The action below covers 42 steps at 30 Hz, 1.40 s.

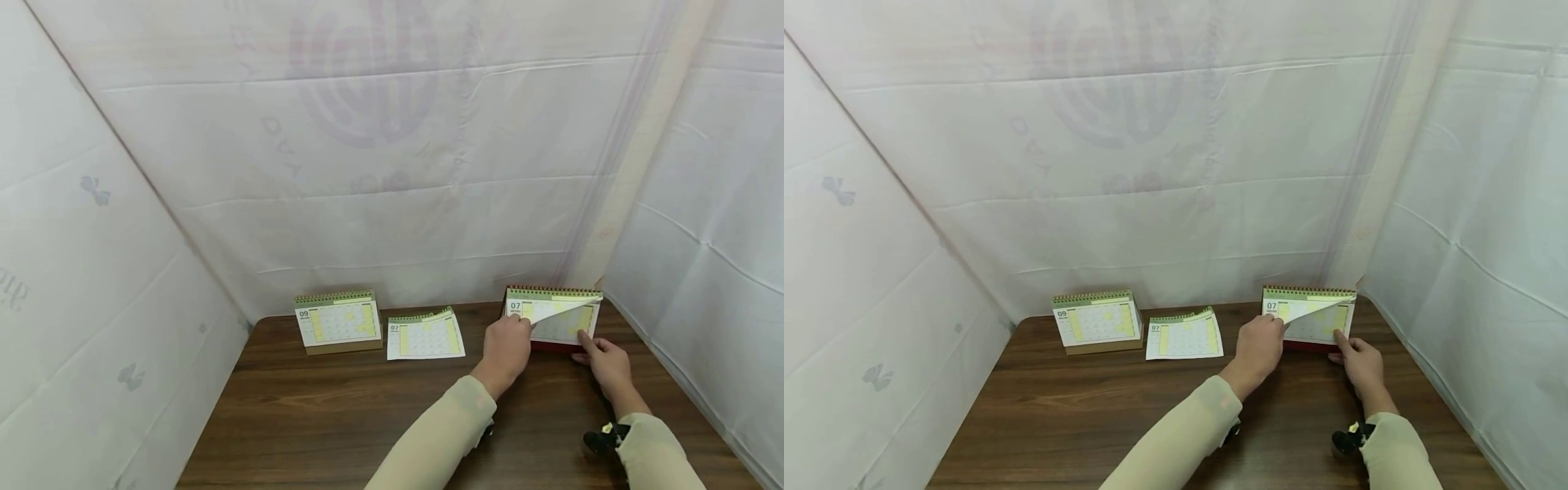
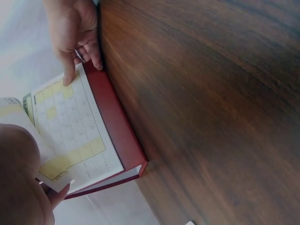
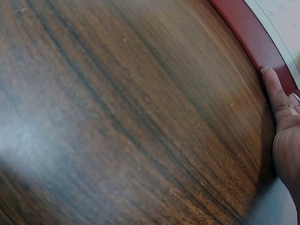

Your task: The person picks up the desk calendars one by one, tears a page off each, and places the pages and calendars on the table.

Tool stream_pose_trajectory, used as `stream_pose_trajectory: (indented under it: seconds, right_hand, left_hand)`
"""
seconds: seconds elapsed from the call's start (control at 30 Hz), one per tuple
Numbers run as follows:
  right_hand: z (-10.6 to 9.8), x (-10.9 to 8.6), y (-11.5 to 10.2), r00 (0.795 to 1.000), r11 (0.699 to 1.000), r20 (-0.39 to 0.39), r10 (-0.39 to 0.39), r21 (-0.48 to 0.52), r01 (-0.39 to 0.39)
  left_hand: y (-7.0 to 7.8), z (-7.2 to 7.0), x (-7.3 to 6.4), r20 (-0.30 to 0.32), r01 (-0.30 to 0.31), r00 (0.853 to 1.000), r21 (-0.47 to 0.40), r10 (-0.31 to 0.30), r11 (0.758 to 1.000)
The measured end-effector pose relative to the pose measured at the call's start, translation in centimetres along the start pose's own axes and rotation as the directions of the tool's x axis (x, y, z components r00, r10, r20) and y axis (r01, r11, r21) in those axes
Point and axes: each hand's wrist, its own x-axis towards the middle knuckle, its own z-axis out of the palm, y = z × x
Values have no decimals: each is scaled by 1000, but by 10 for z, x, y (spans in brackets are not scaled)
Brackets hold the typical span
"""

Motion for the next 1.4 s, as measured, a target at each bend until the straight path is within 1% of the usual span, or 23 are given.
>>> stream_pose_trajectory:
  seconds: [0.07, 0.13, 0.3, 0.37, 0.47, 0.57, 0.67, 0.8, 0.97, 1.13, 1.23, 1.4]
  right_hand:
    - [2, -1, 0, 1000, 1000, -8, 3, 12, -3]
    - [3, -1, 0, 1000, 1000, -21, 8, 24, -8]
    - [5, -1, 0, 999, 999, -39, 7, 39, -5]
    - [4, -2, 0, 999, 999, -38, 4, 41, -3]
    - [3, -4, 1, 999, 999, -38, 6, 34, -4]
    - [1, -5, 1, 999, 1000, -39, 4, 28, -3]
    - [-2, -7, 2, 999, 1000, -45, 4, 20, -3]
    - [-5, -8, 2, 999, 1000, -49, 5, 2, -5]
    - [-4, -8, 0, 999, 1000, -33, -2, 3, 2]
    - [0, -7, -1, 999, 1000, -43, -3, 3, 3]
    - [2, -6, -1, 999, 1000, -41, -7, 1, 7]
    - [5, -4, -1, 999, 1000, -35, -14, -16, 13]
  left_hand:
    - [-1, 3, 0, 4, 26, 1000, -22, -26, 999]
    - [-1, 6, 0, -11, 46, 999, -45, -47, 998]
    - [-3, 7, 0, -47, 66, 996, -103, -71, 993]
    - [-3, 6, 0, -40, 77, 996, -126, -83, 989]
    - [-1, 6, 2, -7, 101, 995, -157, -104, 982]
    - [2, 7, 3, 18, 116, 993, -153, -114, 981]
    - [4, 8, 4, 18, 107, 994, -153, -105, 983]
    - [4, 8, 5, 27, 100, 995, -186, -97, 977]
    - [0, 10, 6, 25, 104, 995, -182, -101, 978]
    - [-4, 11, 7, 17, 111, 994, -195, -110, 975]
    - [-7, 11, 8, 26, 137, 991, -209, -134, 968]
    - [-11, 13, 9, 51, 175, 985, -272, -167, 946]
